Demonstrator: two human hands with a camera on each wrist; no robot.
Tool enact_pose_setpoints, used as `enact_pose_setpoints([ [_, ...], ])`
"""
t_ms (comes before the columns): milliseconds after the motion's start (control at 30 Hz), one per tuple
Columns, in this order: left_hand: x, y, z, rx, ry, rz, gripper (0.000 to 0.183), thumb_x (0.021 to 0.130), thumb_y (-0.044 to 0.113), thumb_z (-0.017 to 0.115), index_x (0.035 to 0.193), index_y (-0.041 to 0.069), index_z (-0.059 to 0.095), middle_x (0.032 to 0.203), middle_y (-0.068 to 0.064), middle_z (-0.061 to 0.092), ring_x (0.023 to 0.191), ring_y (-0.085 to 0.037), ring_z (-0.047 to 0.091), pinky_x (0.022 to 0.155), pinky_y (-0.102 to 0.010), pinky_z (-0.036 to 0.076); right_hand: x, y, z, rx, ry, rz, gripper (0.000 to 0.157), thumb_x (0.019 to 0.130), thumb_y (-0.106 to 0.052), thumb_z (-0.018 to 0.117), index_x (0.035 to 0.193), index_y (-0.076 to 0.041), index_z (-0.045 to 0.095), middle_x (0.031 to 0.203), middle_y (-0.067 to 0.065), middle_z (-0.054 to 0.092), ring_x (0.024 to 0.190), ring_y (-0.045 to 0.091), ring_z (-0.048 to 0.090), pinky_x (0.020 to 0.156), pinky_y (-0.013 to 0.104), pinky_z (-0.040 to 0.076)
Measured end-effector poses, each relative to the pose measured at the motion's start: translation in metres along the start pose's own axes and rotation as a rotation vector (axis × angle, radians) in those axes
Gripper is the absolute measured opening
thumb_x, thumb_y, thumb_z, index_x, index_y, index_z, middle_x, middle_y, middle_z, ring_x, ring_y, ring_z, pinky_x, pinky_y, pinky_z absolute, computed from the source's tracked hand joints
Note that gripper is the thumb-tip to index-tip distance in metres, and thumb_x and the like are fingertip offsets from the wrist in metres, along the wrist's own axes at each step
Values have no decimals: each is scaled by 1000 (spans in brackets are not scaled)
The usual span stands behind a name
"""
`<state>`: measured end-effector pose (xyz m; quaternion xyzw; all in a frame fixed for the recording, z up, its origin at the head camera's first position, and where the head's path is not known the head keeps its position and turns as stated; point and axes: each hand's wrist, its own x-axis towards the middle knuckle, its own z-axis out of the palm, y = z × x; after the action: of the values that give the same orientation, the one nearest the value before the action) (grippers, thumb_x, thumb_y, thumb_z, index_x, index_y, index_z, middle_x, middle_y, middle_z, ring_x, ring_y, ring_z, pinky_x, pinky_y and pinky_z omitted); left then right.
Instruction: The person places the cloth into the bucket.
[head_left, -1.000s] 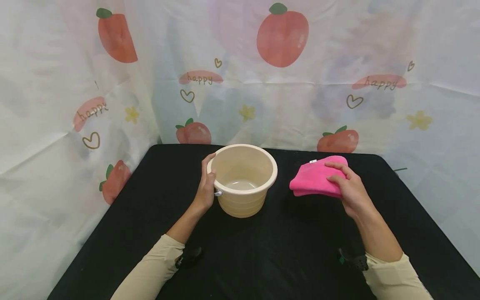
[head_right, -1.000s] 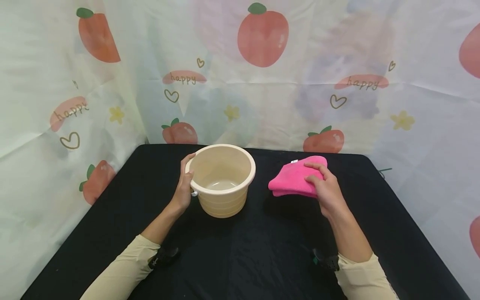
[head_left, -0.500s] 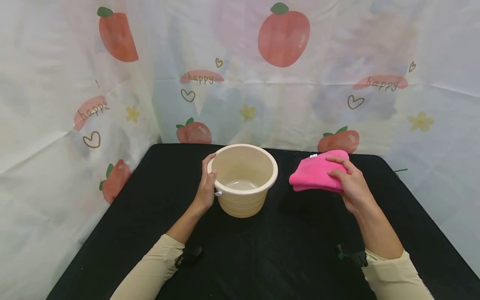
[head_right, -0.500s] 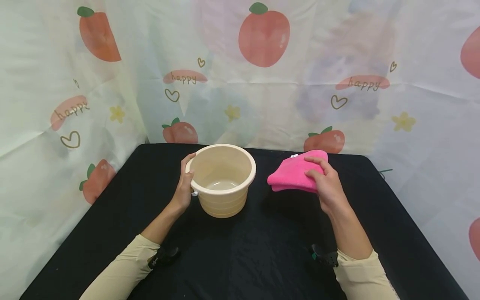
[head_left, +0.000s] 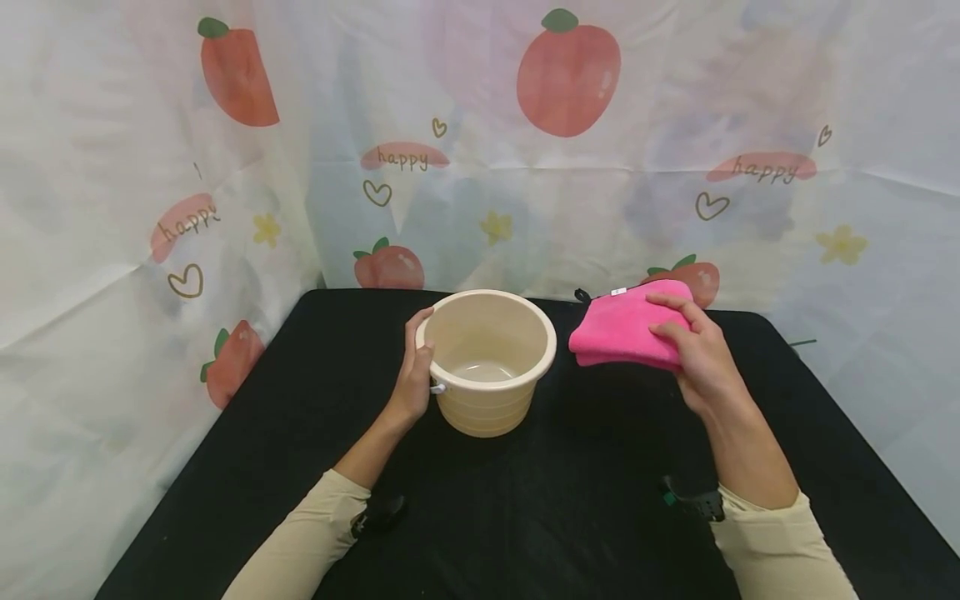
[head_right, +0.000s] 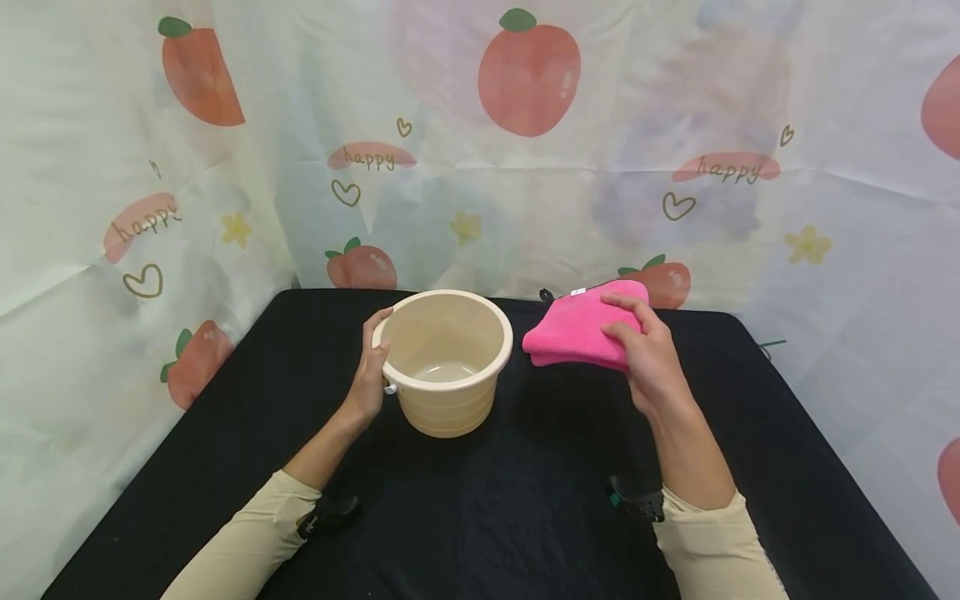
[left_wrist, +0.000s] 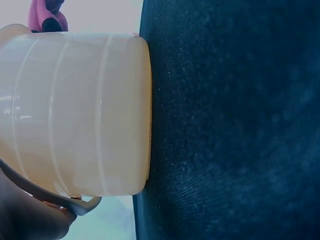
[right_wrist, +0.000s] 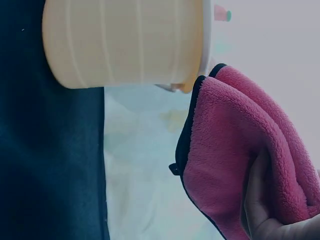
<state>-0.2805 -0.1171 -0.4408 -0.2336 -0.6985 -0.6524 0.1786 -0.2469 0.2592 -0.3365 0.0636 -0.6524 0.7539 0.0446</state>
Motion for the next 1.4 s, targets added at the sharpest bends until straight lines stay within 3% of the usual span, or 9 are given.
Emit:
enact_pose_setpoints([
  [333,1,-1,1,-6,4,10,58,102,27,32,157,8,24,157,-20,28,139,-39,35,112,-53,25,2,-12,9,45,9,-11,44,102,-12,63,145,-9,55,143,3,35,107,18,54,81,21,54],
  [833,0,1,0,-6,8,6,57,103,27,32,156,9,24,156,-20,29,138,-43,35,111,-55,27,0,-22,31,83,-97,-125,39,103,-6,60,141,-5,56,140,9,38,98,16,63,80,24,56],
  [1400,-1,2,1,1,0,3,58,103,28,31,156,8,23,158,-18,27,140,-38,34,111,-52,27,4,-12,53,46,-186,-120,39,103,-7,58,142,-6,55,136,15,41,88,15,66,79,24,56],
])
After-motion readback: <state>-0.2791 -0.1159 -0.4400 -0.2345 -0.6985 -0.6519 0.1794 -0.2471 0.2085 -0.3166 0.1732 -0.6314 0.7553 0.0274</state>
